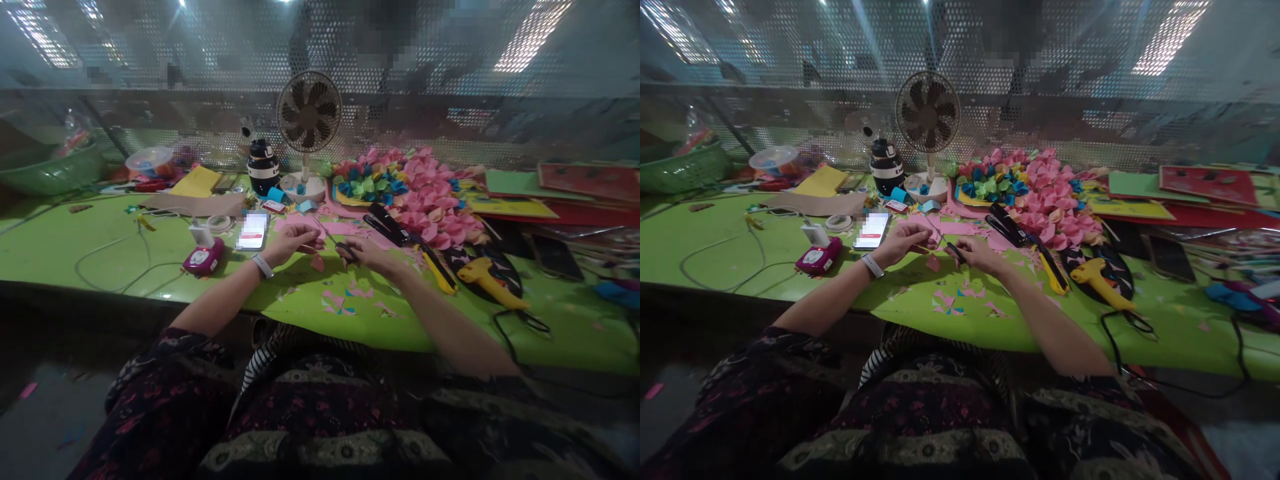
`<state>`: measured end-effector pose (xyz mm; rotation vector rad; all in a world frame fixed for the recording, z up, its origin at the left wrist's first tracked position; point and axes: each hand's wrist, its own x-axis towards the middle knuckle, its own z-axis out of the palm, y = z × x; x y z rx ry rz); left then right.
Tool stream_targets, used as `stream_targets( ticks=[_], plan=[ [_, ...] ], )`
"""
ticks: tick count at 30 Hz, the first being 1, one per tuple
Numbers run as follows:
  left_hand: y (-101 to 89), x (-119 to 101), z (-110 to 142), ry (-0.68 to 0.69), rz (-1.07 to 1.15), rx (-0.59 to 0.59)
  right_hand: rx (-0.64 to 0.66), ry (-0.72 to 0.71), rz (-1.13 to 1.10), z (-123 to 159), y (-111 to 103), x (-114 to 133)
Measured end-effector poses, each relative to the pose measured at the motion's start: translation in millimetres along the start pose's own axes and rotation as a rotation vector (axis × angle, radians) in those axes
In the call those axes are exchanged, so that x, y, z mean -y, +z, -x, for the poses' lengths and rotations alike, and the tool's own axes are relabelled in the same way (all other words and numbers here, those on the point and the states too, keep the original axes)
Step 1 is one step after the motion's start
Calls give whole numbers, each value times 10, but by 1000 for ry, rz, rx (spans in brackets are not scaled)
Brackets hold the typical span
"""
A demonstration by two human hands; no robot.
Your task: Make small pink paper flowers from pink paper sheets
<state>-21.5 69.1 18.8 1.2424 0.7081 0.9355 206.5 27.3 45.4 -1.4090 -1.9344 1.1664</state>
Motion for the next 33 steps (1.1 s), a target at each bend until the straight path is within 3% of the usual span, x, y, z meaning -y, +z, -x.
stream_targets(
  ticks=[19,33],
  plan=[
    [6,-22,-2,0,-8,-45,-34,-51,29,-1,-38,-50],
    [11,-34,-3,-10,12,-62,-96,-127,-84,-40,-18,-66]
  ],
)
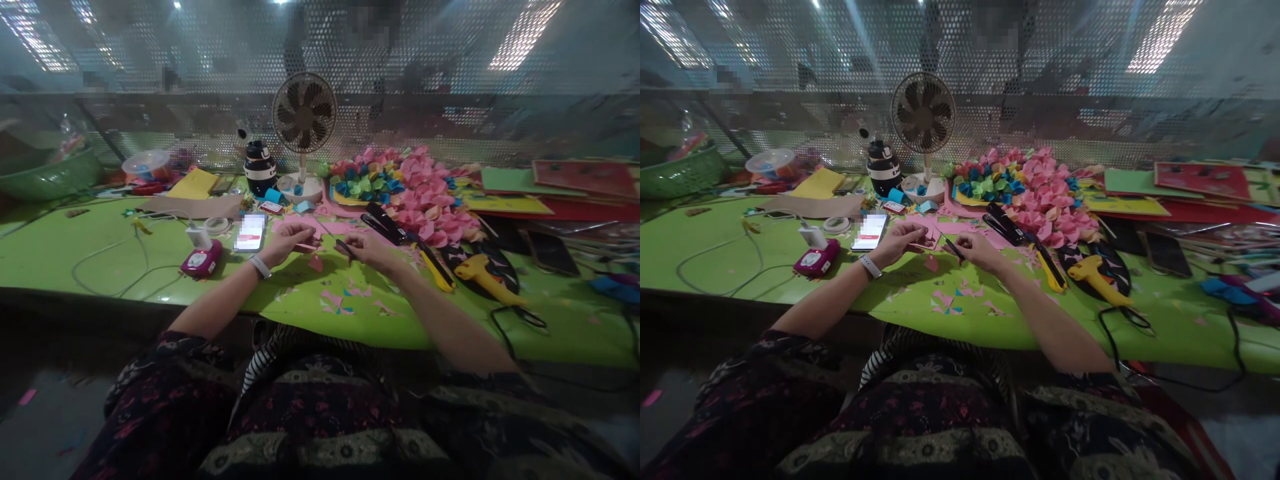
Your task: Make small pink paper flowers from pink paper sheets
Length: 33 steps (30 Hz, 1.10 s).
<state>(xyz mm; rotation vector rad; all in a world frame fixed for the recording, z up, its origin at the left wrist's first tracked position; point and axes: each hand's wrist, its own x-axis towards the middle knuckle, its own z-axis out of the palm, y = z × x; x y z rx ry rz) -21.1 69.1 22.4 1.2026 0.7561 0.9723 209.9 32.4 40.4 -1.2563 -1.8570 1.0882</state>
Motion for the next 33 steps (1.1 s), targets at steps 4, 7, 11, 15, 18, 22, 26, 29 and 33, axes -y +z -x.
stream_targets(
  ticks=[4,7,11,15,18,22,26,29,33],
  plan=[
    [18,-33,16,-42,28,-22,-78,-48,96,-55,-32,-97],
    [16,-35,4,-68,90,-39,-121,-56,259,-89,-82,-170],
    [14,-20,-15,-102,167,-63,-127,-31,520,-102,-139,-211],
    [45,-35,-5,-122,189,-79,-115,6,709,-100,-180,-211],
    [71,-60,6,-162,198,-75,-89,82,825,-102,-210,-212],
    [86,-71,11,-169,217,-61,-106,144,922,-98,-236,-227],
    [83,-56,15,-152,236,-7,-106,166,956,-85,-257,-272],
    [77,-31,26,-129,201,34,-97,169,946,-86,-288,-324],
    [76,15,41,-49,197,111,-115,178,921,-96,-317,-366]
  ],
)
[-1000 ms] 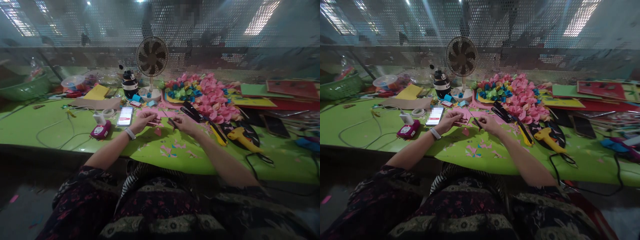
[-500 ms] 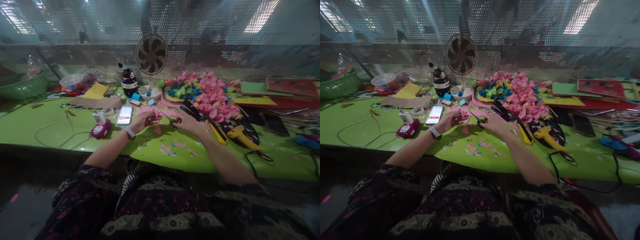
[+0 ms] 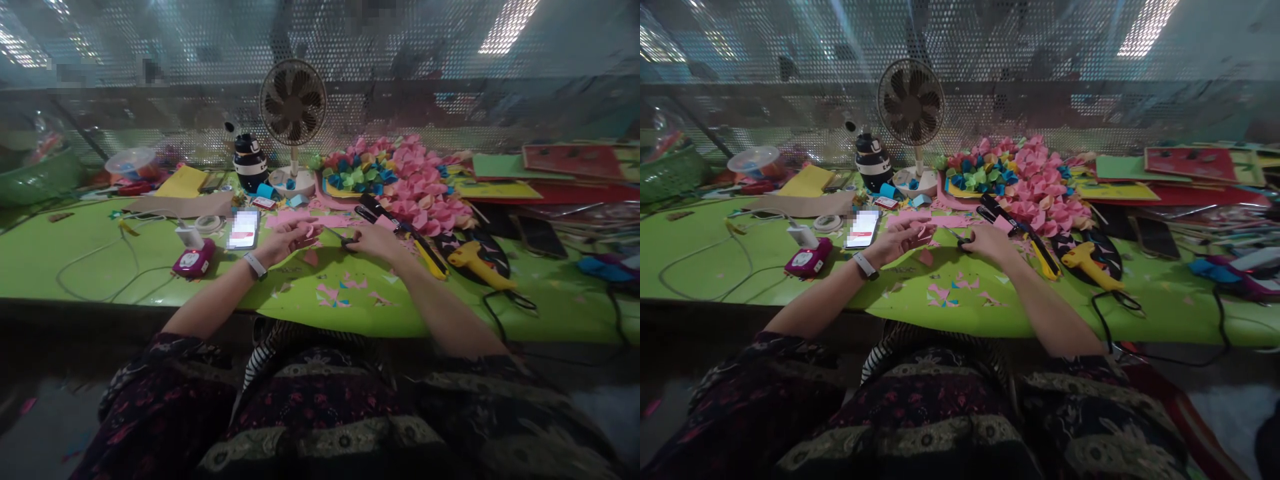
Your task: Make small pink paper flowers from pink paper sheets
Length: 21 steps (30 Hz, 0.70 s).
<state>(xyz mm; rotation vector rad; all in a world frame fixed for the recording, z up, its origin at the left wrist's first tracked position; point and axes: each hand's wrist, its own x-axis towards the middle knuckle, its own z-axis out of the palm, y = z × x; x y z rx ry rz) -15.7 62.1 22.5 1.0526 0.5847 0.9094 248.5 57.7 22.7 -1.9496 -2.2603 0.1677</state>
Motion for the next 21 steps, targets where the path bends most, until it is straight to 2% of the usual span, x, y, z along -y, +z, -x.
stream_targets(
  ticks=[2,8,10,12,15,18,21],
  plan=[
    [3,25,-1,30,-14,19,-15,11,4,1,-2,3],
    [37,87,-20,123,-162,-22,-33,13,6,33,-45,10],
    [50,100,-27,143,-167,-31,-15,10,-21,55,-76,25],
    [62,112,-33,158,-165,-36,-63,-23,-106,85,-102,92],
    [93,135,-27,199,-171,3,-139,-147,-487,135,-83,307],
    [158,158,6,199,-194,41,0,-227,-959,165,25,544],
    [219,146,52,165,-223,65,36,-206,-1191,166,137,643]
  ],
)
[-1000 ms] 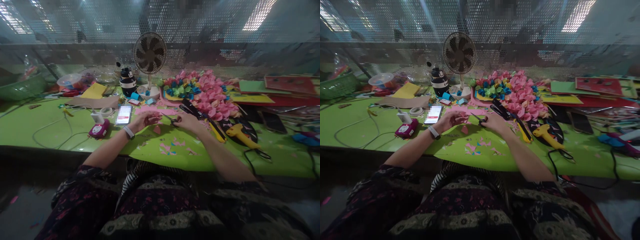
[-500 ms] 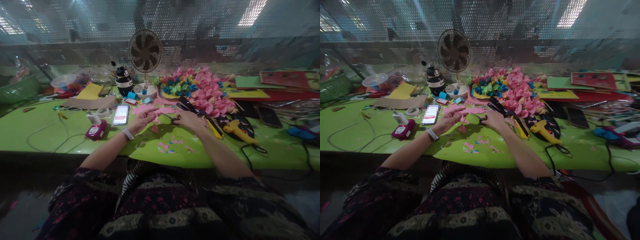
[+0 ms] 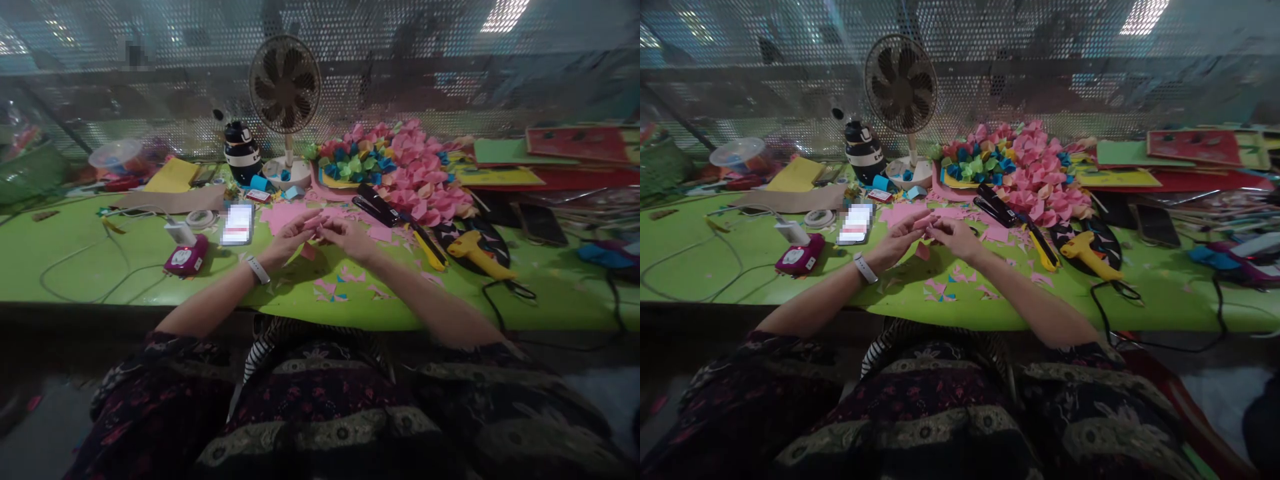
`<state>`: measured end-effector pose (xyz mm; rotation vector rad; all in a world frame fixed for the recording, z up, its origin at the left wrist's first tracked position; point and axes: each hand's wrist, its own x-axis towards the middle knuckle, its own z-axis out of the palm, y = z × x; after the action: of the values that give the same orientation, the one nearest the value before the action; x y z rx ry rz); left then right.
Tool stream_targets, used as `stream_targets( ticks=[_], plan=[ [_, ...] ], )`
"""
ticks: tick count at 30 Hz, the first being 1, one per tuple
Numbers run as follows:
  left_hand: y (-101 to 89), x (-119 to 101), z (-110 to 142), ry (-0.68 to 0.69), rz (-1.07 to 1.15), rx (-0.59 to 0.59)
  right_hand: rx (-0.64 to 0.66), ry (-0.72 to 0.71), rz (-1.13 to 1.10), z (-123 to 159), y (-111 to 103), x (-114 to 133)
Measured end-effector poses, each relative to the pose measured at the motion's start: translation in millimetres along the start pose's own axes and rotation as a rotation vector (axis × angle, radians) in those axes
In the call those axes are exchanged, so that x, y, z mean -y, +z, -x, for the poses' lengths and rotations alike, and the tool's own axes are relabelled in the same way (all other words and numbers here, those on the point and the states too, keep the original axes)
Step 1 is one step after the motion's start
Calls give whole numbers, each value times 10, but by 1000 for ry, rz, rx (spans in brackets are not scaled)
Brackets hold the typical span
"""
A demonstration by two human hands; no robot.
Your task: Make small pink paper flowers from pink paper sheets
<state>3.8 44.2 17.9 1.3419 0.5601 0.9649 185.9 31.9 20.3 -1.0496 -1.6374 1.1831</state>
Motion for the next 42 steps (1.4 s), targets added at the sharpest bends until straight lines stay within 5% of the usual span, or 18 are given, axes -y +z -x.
stream_targets(
  ticks=[7,13,21,25,30,33,39,42],
  plan=[
    [-288,-179,-16,-24,-395,20,-133,26,-76,3,-130,15],
    [-409,-81,-61,-87,-750,206,-149,54,-53,30,-168,88],
    [-207,-92,-8,358,-738,-244,-153,83,-76,63,-137,117],
    [-194,-43,14,389,-828,-234,-105,130,-255,86,-59,108],
    [-127,-34,49,416,-971,-84,-84,151,-332,61,-42,68],
    [-64,-85,100,429,-938,-7,-115,78,-237,30,-84,56],
    [-45,-166,116,302,-567,-201,-92,-165,179,59,-151,115],
    [-122,-96,40,102,-346,-41,-60,-216,340,89,-159,141]
  ],
)
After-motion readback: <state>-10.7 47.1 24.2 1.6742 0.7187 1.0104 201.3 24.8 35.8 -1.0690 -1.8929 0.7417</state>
